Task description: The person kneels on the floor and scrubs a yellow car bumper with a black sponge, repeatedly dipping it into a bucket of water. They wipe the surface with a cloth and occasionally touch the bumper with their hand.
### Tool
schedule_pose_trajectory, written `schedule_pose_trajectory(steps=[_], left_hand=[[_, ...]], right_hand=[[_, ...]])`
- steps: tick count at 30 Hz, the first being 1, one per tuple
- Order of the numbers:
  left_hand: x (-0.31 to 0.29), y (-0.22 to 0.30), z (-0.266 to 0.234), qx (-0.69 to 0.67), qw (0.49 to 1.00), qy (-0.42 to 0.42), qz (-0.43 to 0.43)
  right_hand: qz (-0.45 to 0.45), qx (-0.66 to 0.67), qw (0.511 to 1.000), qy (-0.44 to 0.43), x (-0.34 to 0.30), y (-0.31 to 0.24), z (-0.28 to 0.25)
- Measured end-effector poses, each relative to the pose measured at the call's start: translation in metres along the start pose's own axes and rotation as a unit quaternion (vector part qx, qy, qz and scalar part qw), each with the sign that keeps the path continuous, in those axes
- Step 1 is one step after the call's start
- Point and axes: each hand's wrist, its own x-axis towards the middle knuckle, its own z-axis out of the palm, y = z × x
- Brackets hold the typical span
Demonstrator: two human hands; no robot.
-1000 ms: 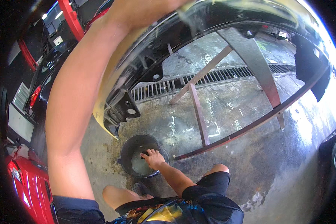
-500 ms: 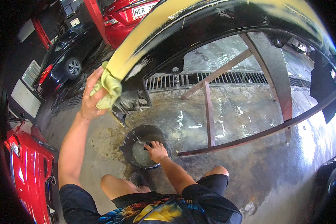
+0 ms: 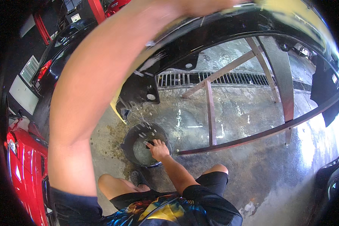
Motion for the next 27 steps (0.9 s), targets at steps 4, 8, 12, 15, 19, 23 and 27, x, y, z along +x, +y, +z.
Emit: schedule_pose_trajectory(steps=[4,8,12,15,19,23,27], left_hand=[[0.016,0.005,0.011,0.100,0.984,0.058,0.132],[-0.063,-0.005,0.004,0.044,0.976,0.119,0.177],[-0.181,0.008,-0.036,0.115,0.989,0.037,0.086],[-0.262,0.034,-0.057,0.157,0.987,-0.039,0.000],[-0.367,0.069,-0.082,0.198,0.971,-0.107,-0.084],[-0.462,0.122,-0.088,0.199,0.932,-0.113,-0.281],[-0.531,0.197,-0.058,0.131,0.818,0.064,-0.556]], right_hand=[[0.006,-0.006,1.000,-0.016,0.000,0.001,0.001],[-0.004,-0.014,1.000,-0.026,0.000,0.002,0.001],[-0.006,-0.020,0.999,-0.025,0.001,0.002,0.001],[0.004,-0.024,0.998,-0.051,0.002,0.001,0.001],[0.008,-0.024,0.998,-0.051,0.003,-0.001,0.000],[0.007,-0.036,0.998,-0.049,0.002,-0.002,0.001],[0.026,-0.004,1.000,-0.012,0.003,-0.001,0.004]])
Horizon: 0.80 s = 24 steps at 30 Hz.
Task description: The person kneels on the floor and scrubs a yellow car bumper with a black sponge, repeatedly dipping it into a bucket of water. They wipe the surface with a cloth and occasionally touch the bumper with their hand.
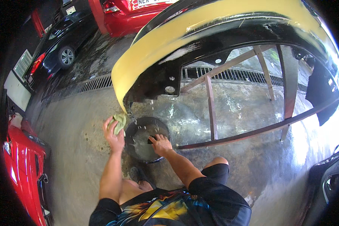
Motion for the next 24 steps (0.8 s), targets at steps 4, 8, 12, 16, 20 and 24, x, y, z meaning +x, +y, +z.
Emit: schedule_pose_trajectory(steps=[4,8,12,16,20,24], left_hand=[[-0.078,-0.008,0.041,-0.100,0.943,0.050,-0.315],[-0.108,0.002,0.078,-0.291,0.724,0.066,-0.621],[-0.116,0.029,0.096,-0.278,0.728,-0.003,-0.627],[-0.116,0.037,0.090,-0.197,0.834,-0.191,-0.479],[-0.119,0.031,0.077,-0.046,0.853,-0.378,-0.358],[-0.119,0.034,0.072,-0.098,0.832,-0.392,-0.380]], right_hand=[[0.023,0.127,0.983,0.131,0.013,0.003,0.009],[0.182,0.448,0.855,0.188,0.032,0.003,0.022],[0.285,0.637,0.706,0.121,0.038,-0.002,0.033],[0.325,0.802,0.501,0.002,0.028,-0.007,0.031],[0.268,0.856,0.440,-0.038,0.015,-0.012,0.013],[0.231,0.841,0.489,-0.006,0.009,-0.012,-0.008]])
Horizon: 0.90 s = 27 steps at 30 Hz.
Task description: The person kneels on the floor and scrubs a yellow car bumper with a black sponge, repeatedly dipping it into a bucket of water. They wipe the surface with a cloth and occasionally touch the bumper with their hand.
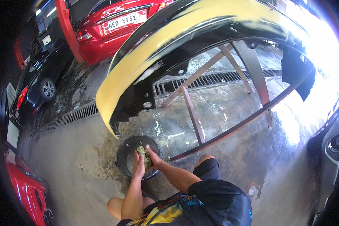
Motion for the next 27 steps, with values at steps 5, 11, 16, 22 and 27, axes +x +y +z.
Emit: schedule_pose_trajectory(steps=[5,11,16,22,27], left_hand=[[-0.019,0.045,-0.042,0.010,0.998,-0.065,-0.001],[-0.042,0.200,-0.106,0.043,0.890,0.209,0.403],[-0.027,0.366,-0.122,0.313,0.633,0.280,0.650],[-0.008,0.493,-0.090,0.430,0.492,0.313,0.689],[0.005,0.476,-0.095,0.448,0.498,0.327,0.667]], right_hand=[[-0.135,-0.218,0.964,0.062,-0.009,-0.010,-0.004],[-0.354,-0.643,0.677,0.043,-0.015,0.001,-0.010],[-0.300,-0.768,0.566,-0.012,-0.019,0.014,-0.003],[-0.261,-0.787,0.558,0.034,-0.019,0.017,0.000],[-0.251,-0.796,0.550,0.032,-0.018,0.018,-0.005]])
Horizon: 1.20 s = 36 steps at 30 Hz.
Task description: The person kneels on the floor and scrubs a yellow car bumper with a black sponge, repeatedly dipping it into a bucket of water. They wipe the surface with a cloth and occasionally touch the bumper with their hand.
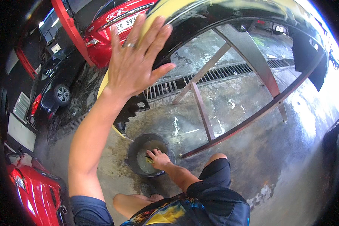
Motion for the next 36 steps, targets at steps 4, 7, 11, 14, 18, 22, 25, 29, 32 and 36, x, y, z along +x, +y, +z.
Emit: schedule_pose_trajectory(steps=[4,7,11,14,18,22,25,29,32,36], left_hand=[[-0.036,-0.016,-0.002,0.022,0.999,-0.026,0.002],[-0.050,-0.027,-0.008,-0.001,0.999,-0.034,-0.007],[-0.040,-0.026,-0.015,0.006,1.000,-0.021,-0.008],[-0.015,-0.019,-0.012,0.032,0.999,-0.014,-0.027],[0.008,-0.013,-0.010,0.061,0.998,-0.005,-0.026],[0.006,-0.013,-0.014,0.054,0.998,-0.007,-0.029],[-0.001,-0.014,-0.015,0.045,0.999,-0.013,-0.028],[-0.011,-0.016,-0.014,0.039,0.998,-0.034,-0.029],[-0.019,-0.018,-0.013,0.030,0.998,-0.037,-0.030],[-0.036,-0.021,-0.010,0.021,0.998,-0.055,-0.036]], right_hand=[[-0.022,0.014,0.999,0.035,-0.002,0.000,0.002],[-0.017,0.012,0.999,0.026,-0.002,0.000,0.004],[-0.018,0.013,1.000,0.017,-0.001,0.000,0.002],[-0.031,0.011,0.999,0.021,-0.001,0.000,0.001],[-0.015,0.004,1.000,0.007,-0.001,-0.001,-0.001],[-0.026,0.006,0.999,0.019,-0.001,-0.001,-0.003],[-0.030,0.006,0.999,0.015,0.000,-0.001,-0.003],[-0.030,0.000,1.000,0.009,0.000,-0.001,-0.001],[-0.029,0.002,1.000,0.009,0.000,0.000,-0.001],[-0.025,0.004,1.000,-0.007,0.000,0.001,-0.003]])
